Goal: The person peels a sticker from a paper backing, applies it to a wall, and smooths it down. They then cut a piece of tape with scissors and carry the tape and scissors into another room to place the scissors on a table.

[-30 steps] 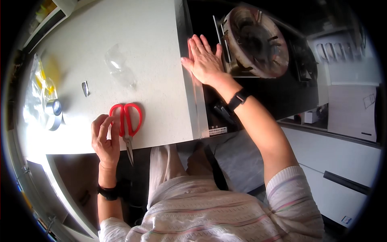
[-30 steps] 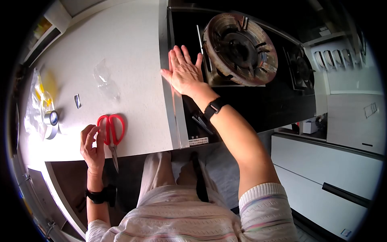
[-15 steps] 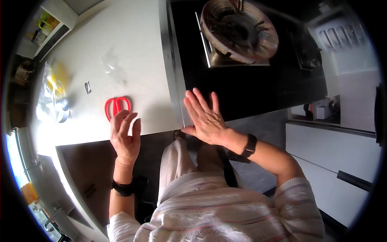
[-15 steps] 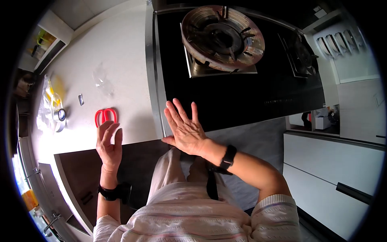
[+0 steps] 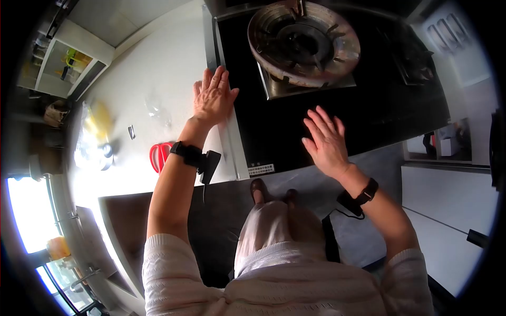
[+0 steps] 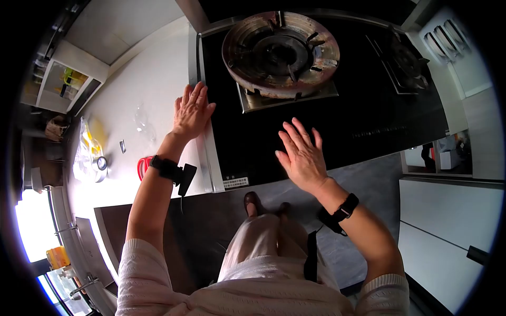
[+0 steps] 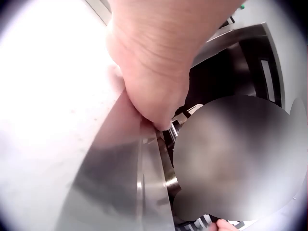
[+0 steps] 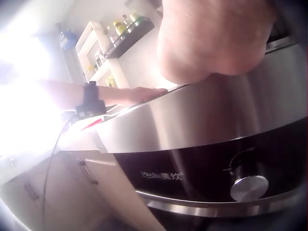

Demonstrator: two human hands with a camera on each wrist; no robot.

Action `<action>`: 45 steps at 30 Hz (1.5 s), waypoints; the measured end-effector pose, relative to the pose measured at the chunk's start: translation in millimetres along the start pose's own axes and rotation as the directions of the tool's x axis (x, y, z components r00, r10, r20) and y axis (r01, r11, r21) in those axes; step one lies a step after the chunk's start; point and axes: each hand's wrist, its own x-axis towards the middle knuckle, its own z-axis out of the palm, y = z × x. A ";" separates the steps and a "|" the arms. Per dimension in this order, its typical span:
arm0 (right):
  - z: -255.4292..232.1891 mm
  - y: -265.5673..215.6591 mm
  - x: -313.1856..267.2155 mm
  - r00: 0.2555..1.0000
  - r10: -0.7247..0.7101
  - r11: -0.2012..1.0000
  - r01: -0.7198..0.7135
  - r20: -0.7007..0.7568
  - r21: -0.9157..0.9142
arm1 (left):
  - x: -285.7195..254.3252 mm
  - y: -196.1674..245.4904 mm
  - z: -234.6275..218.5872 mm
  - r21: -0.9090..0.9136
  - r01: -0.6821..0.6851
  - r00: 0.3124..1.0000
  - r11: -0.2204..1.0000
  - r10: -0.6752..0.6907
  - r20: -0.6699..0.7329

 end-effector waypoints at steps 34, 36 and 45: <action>-11.4 -2.3 9.2 0.988 0.082 0.996 -0.084 0.134 0.008 | 198.0 -71.5 16.0 0.077 0.174 0.979 0.982 -0.181 0.095; -11.2 -2.1 9.2 0.988 0.082 0.996 -0.084 0.134 0.007 | 199.3 -71.7 15.7 0.087 0.183 0.977 0.979 -0.191 0.091; -11.9 -3.5 9.0 0.992 0.071 0.997 -0.071 0.105 -0.005 | 193.8 -73.3 20.5 0.032 0.168 0.983 0.985 -0.170 0.071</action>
